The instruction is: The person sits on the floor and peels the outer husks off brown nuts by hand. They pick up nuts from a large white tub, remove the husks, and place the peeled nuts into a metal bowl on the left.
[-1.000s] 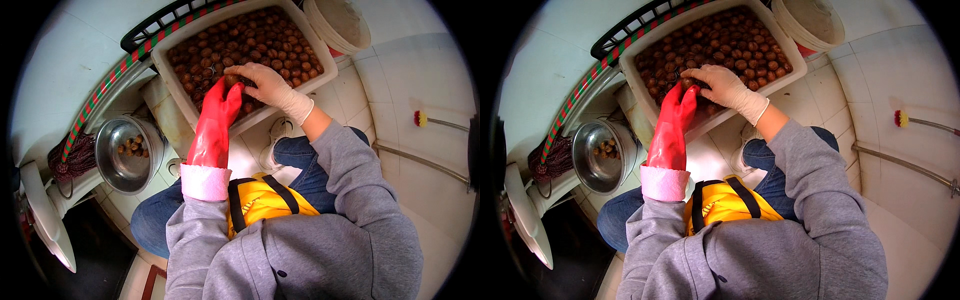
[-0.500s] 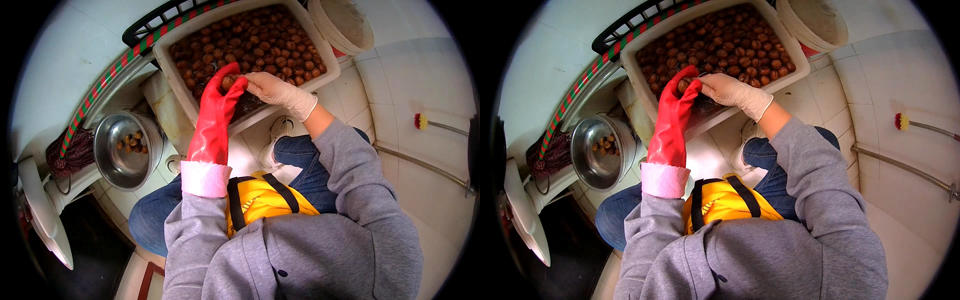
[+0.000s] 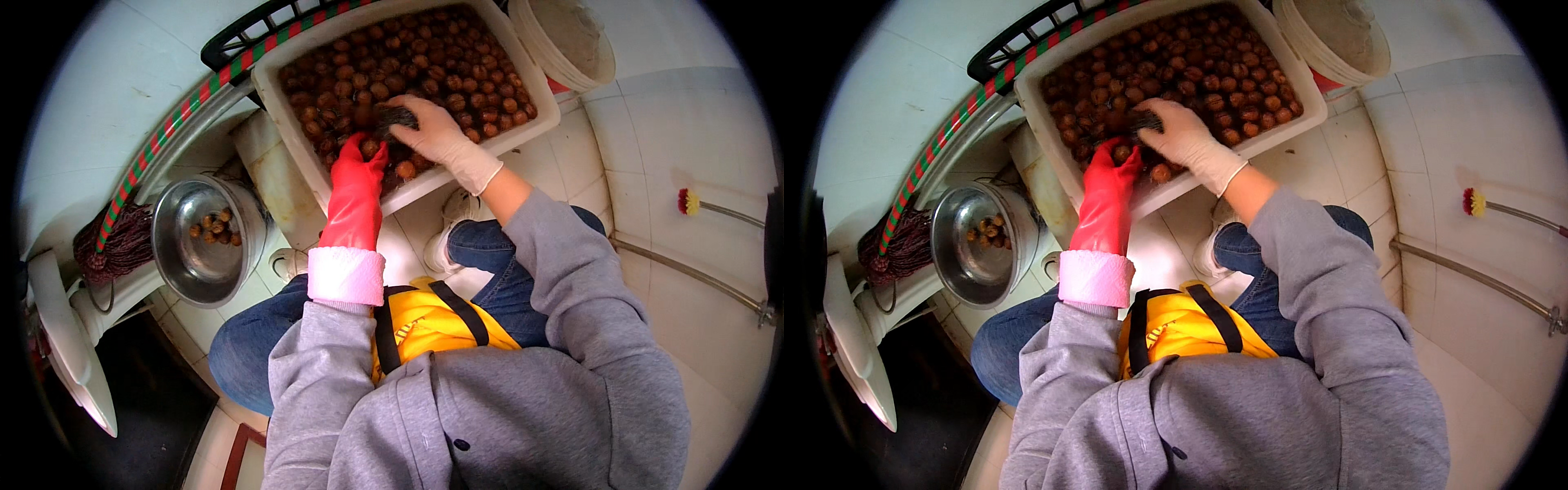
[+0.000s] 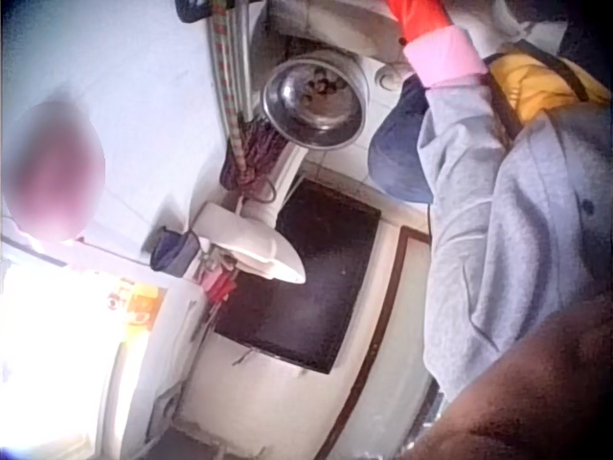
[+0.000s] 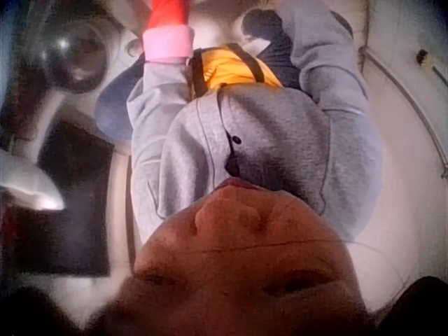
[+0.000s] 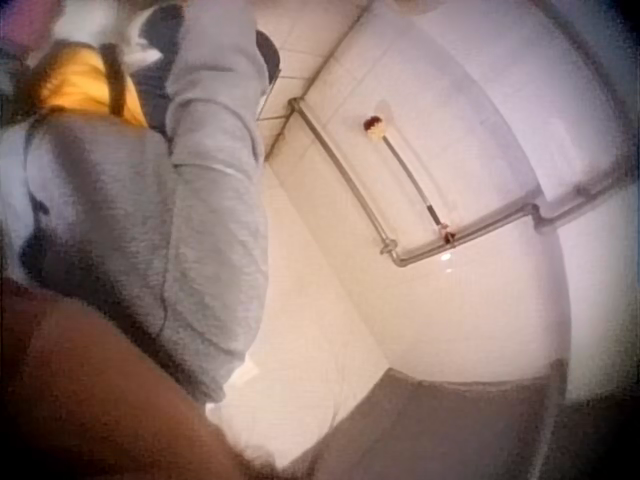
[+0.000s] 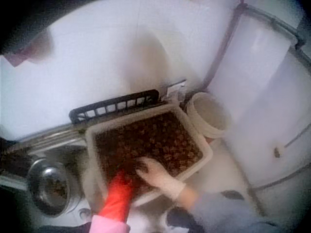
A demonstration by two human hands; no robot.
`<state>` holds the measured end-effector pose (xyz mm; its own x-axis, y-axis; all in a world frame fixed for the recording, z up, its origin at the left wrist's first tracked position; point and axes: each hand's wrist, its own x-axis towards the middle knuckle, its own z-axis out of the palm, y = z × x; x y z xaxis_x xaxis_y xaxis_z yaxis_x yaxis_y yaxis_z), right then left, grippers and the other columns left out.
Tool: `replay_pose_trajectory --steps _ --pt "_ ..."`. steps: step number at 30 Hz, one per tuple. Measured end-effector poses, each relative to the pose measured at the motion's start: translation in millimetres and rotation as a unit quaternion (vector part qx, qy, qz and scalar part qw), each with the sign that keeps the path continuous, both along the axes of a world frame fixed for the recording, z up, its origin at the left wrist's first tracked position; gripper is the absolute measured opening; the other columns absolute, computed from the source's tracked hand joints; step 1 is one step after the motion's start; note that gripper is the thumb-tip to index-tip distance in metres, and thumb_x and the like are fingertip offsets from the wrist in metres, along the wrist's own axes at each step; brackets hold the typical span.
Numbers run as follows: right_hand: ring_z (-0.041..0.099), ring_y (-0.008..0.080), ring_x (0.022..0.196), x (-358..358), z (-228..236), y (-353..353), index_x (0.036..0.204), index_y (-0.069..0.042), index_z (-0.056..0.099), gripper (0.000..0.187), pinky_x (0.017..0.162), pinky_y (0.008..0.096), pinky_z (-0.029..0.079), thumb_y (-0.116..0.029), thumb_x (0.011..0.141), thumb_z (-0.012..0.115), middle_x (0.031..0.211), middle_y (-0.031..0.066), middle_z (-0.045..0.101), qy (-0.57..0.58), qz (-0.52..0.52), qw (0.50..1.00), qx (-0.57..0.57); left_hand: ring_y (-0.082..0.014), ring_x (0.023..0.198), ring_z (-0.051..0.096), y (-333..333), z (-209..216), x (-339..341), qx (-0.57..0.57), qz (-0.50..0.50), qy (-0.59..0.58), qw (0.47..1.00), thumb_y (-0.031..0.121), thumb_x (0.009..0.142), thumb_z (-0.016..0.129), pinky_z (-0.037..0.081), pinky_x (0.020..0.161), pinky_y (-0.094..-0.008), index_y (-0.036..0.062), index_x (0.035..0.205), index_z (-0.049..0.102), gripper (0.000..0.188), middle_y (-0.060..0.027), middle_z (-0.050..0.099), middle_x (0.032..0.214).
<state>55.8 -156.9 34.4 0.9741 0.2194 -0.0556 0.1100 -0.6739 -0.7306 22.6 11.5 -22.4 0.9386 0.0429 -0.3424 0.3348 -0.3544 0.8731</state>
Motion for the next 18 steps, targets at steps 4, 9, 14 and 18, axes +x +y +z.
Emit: replay_pose_trajectory --steps 4,9,14,18 --pt "0.059 0.0355 0.101 -24.7 10.7 42.9 0.109 -0.007 0.063 0.031 0.087 0.0444 0.049 -0.025 0.084 0.064 0.101 0.0160 0.061 -0.023 0.067 0.995 -0.069 -0.0217 0.101 0.065 19.7 -17.6 3.5 -0.059 -0.051 -0.028 0.997 0.023 0.078 0.076 0.049 0.090 -0.0335 0.0090 0.129 0.057 0.056 -0.0142 0.068 0.111" --pt "0.060 0.0367 0.101 0.8 -3.9 -0.9 0.109 -0.009 0.064 0.028 0.087 0.0439 0.049 -0.021 0.085 0.062 0.104 0.0174 0.063 -0.055 -0.056 0.988 -0.136 -0.0177 0.095 0.064 -4.2 9.8 3.4 -0.339 -0.019 0.055 0.939 0.017 0.083 0.076 0.051 0.084 -0.0294 0.0008 0.128 0.056 0.052 -0.0131 0.068 0.105" --pt "0.060 0.0361 0.101 -17.0 25.3 14.7 0.113 -0.011 0.063 0.032 0.087 0.0450 0.049 -0.021 0.083 0.065 0.105 0.0172 0.061 -0.053 0.022 0.991 -0.119 -0.0195 0.097 0.064 2.6 13.4 0.7 -0.205 0.025 -0.041 0.978 0.019 0.082 0.078 0.051 0.084 -0.0312 0.0037 0.123 0.061 0.047 -0.0130 0.068 0.107" --pt "0.061 0.0356 0.099 -16.5 47.7 -12.8 0.116 -0.011 0.060 0.036 0.083 0.0447 0.050 -0.019 0.081 0.068 0.105 0.0160 0.061 -0.091 -0.011 0.970 -0.223 -0.0253 0.095 0.066 -7.8 36.7 -3.1 -0.030 -0.012 -0.290 0.956 0.021 0.081 0.077 0.051 0.086 -0.0333 0.0060 0.118 0.064 0.041 -0.0148 0.069 0.107"
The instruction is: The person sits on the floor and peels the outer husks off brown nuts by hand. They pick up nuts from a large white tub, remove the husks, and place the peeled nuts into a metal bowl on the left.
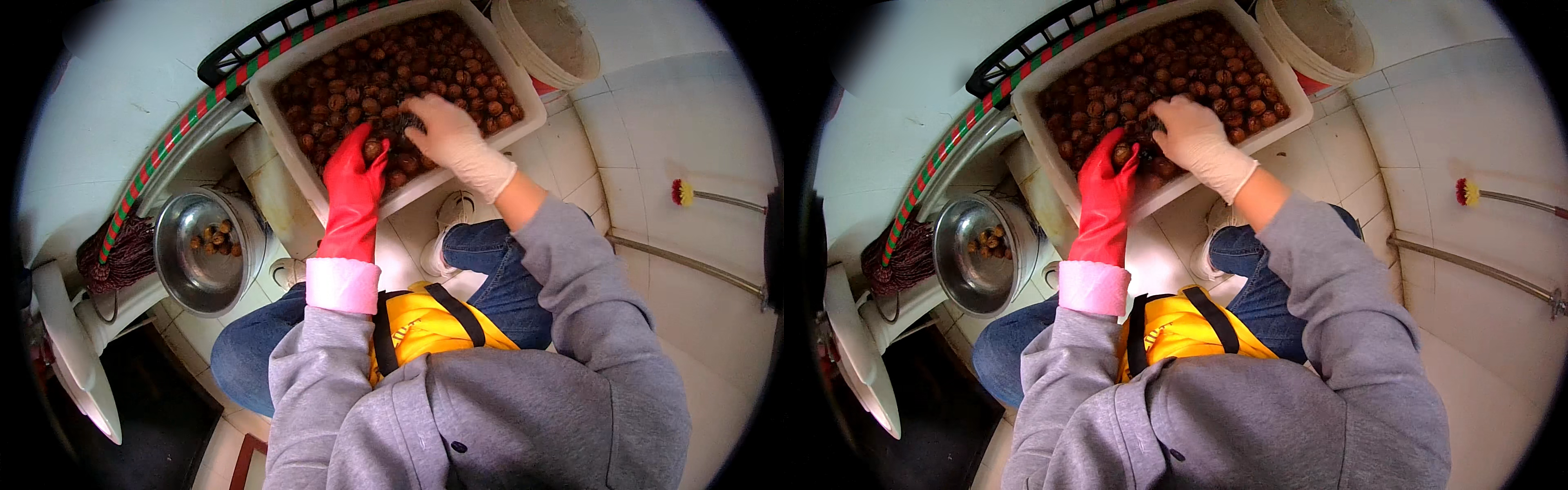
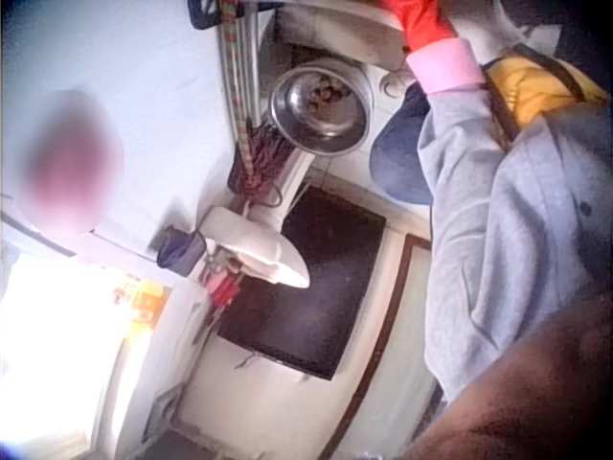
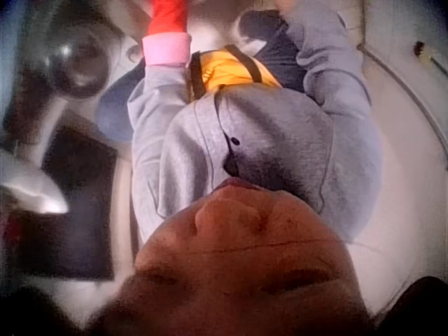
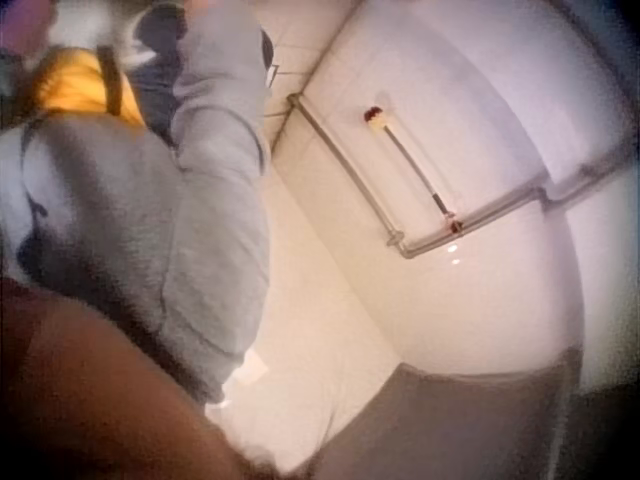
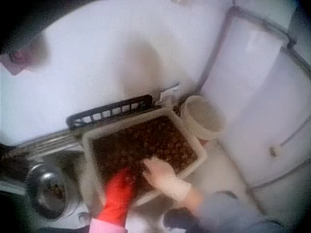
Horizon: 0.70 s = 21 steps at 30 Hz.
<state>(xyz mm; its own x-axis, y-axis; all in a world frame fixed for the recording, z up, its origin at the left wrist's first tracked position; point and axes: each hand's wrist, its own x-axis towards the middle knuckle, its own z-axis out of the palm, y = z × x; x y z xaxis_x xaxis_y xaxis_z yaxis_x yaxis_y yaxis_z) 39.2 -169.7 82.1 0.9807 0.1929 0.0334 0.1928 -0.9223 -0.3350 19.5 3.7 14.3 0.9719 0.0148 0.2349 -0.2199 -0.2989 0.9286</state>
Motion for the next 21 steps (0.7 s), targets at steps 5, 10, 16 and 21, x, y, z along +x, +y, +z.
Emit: replay_pose_trajectory --steps 5,10,16,21 --pt "0.058 0.0364 0.102 -7.0 80.7 -9.1 0.120 -0.011 0.057 0.041 0.086 0.0427 0.048 -0.014 0.081 0.068 0.107 0.0149 0.060 -0.041 0.005 0.998 0.046 -0.0376 0.130 0.038 9.0 20.5 11.3 0.452 0.068 -0.028 0.889 0.047 0.076 0.071 0.029 0.102 -0.0597 0.0197 0.117 0.067 0.049 -0.0115 0.054 0.132" --pt "0.062 0.0363 0.096 -2.4 78.6 -9.5 0.117 -0.012 0.059 0.039 0.081 0.0446 0.052 -0.022 0.080 0.070 0.103 0.0158 0.062 -0.081 -0.015 0.994 0.072 -0.0362 0.139 0.028 -14.3 -13.8 36.8 0.690 -0.077 0.104 0.712 0.053 0.081 0.061 0.017 0.109 -0.0624 0.0260 0.126 0.063 0.053 -0.0109 0.043 0.146" --pt "0.059 0.0350 0.105 12.4 75.5 -0.2 0.122 -0.012 0.056 0.043 0.088 0.0423 0.049 -0.020 0.082 0.067 0.108 0.0144 0.061 -0.061 -0.011 0.995 0.081 -0.0366 0.144 0.021 0.4 -31.2 57.9 0.703 -0.189 0.059 0.683 0.050 0.086 0.056 0.010 0.113 -0.0638 0.0211 0.130 0.061 0.053 -0.0083 0.034 0.154" --pt "0.060 0.0362 0.104 14.3 70.4 -16.6 0.124 -0.013 0.056 0.044 0.088 0.0446 0.050 -0.023 0.082 0.067 0.112 0.0155 0.061 -0.042 -0.022 0.997 0.056 -0.0312 0.127 0.045 9.6 49.0 60.6 0.585 -0.187 -0.096 0.783 0.052 0.080 0.062 0.028 0.108 -0.0543 0.0117 0.092 0.073 0.043 -0.0076 0.065 0.117"
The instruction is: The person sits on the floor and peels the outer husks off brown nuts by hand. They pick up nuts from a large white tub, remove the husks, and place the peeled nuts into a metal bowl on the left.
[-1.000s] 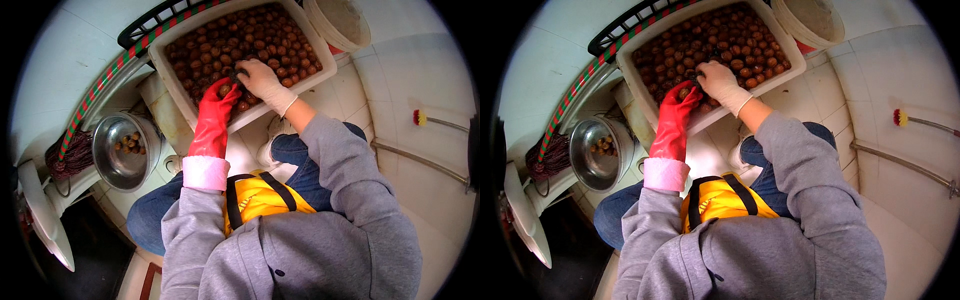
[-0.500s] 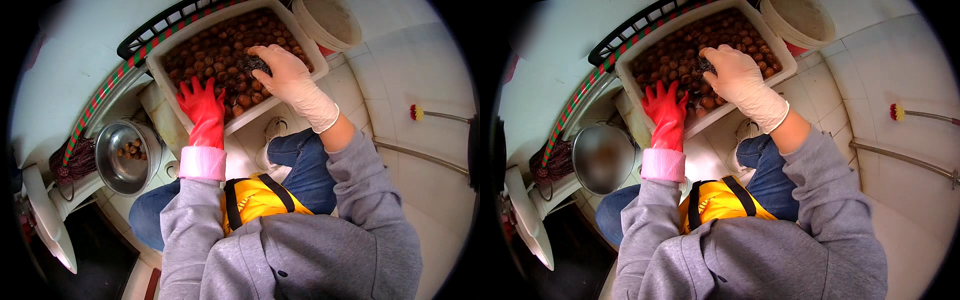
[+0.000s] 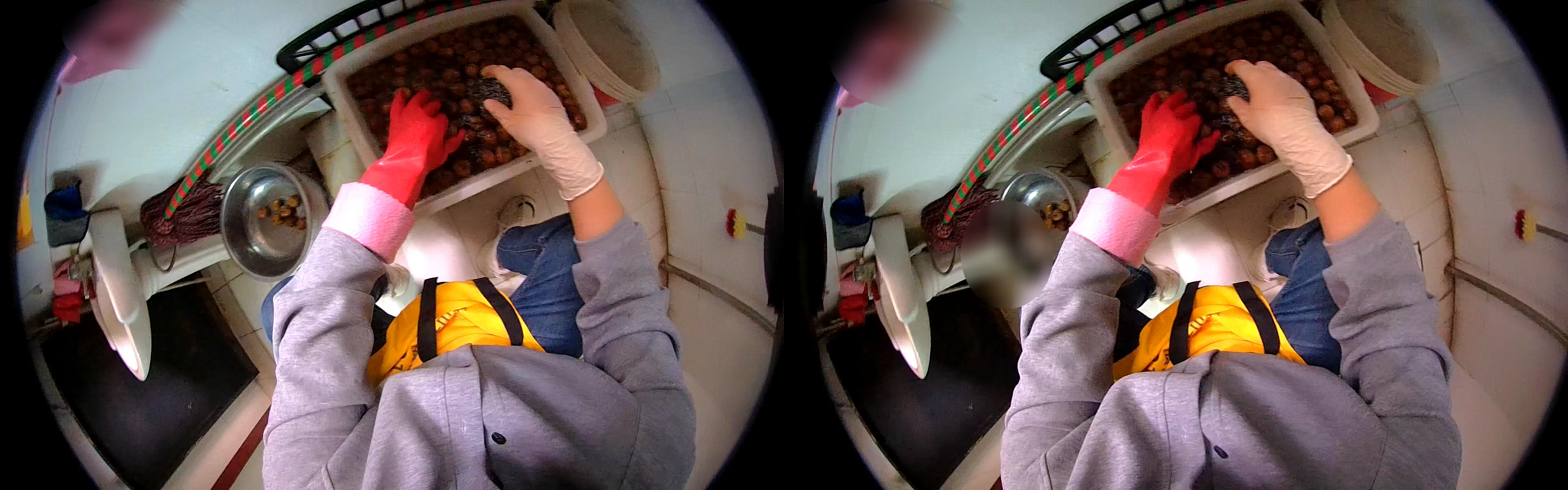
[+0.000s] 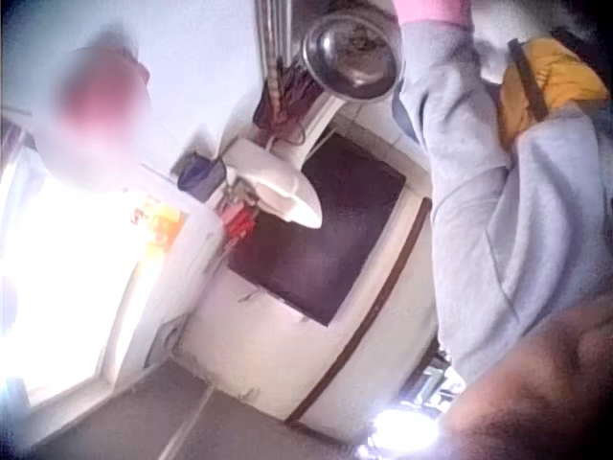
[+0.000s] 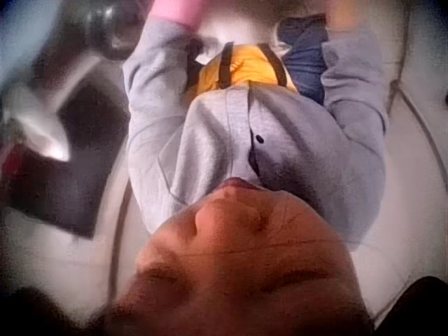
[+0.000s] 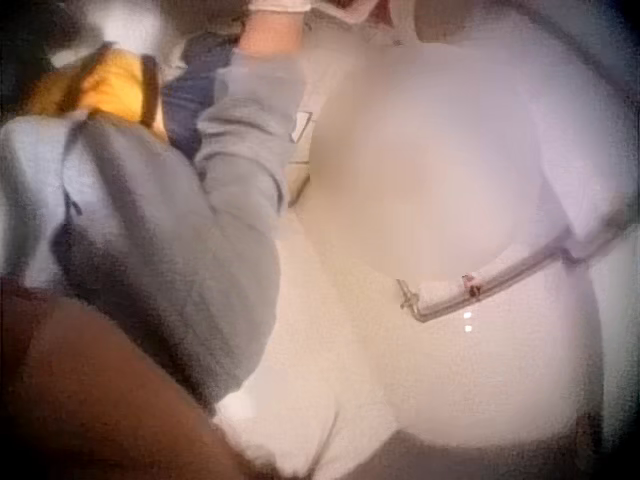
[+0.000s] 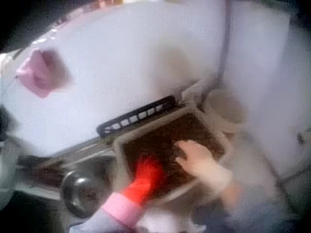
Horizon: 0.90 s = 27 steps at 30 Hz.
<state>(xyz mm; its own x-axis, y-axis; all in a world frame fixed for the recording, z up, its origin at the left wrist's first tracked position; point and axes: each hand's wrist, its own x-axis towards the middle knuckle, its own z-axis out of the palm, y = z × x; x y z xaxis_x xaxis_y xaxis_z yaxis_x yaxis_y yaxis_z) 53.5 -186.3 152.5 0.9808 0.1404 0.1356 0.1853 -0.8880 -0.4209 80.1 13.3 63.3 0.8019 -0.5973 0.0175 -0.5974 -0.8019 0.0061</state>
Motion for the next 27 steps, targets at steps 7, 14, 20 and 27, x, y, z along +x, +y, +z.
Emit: replay_pose_trajectory --steps 7,14,20,27 --pt "0.059 0.0356 0.108 -1.1 1.1 2.8 0.127 -0.014 0.054 0.045 0.092 0.0435 0.049 -0.024 0.086 0.066 0.119 0.0144 0.060 0.032 -0.007 0.999 -0.015 -0.0365 0.097 0.065 172.0 -10.3 41.8 -0.110 0.343 -0.118 0.925 0.052 0.089 0.051 0.050 0.084 -0.0465 0.0012 0.086 0.072 0.055 -0.0227 0.068 0.099" --pt "0.059 0.0349 0.108 5.9 -5.6 6.8 0.126 -0.015 0.054 0.046 0.091 0.0433 0.049 -0.026 0.084 0.067 0.119 0.0134 0.060 0.029 -0.002 0.999 -0.015 -0.0378 0.100 0.065 329.0 -145.2 -70.2 0.076 0.569 0.163 0.802 0.054 0.087 0.052 0.050 0.082 -0.0474 0.0008 0.102 0.068 0.058 -0.0235 0.065 0.109" --pt "0.058 0.0344 0.109 4.9 -5.4 4.9 0.127 -0.014 0.053 0.046 0.091 0.0437 0.049 -0.027 0.085 0.067 0.118 0.0131 0.060 0.040 -0.011 0.999 -0.035 -0.0367 0.102 0.064 324.1 -154.6 -56.4 0.088 0.559 0.097 0.819 0.049 0.088 0.055 0.050 0.086 -0.0451 0.0033 0.117 0.062 0.055 -0.0220 0.062 0.119" --pt "0.058 0.0340 0.110 2.8 -3.7 4.5 0.127 -0.013 0.053 0.045 0.091 0.0430 0.049 -0.026 0.085 0.067 0.118 0.0131 0.060 0.068 -0.026 0.997 -0.041 -0.0363 0.109 0.061 185.5 -53.0 16.0 -0.229 0.343 -0.245 0.877 0.036 0.089 0.061 0.048 0.092 -0.0431 0.0010 0.122 0.060 0.048 -0.0221 0.063 0.119"
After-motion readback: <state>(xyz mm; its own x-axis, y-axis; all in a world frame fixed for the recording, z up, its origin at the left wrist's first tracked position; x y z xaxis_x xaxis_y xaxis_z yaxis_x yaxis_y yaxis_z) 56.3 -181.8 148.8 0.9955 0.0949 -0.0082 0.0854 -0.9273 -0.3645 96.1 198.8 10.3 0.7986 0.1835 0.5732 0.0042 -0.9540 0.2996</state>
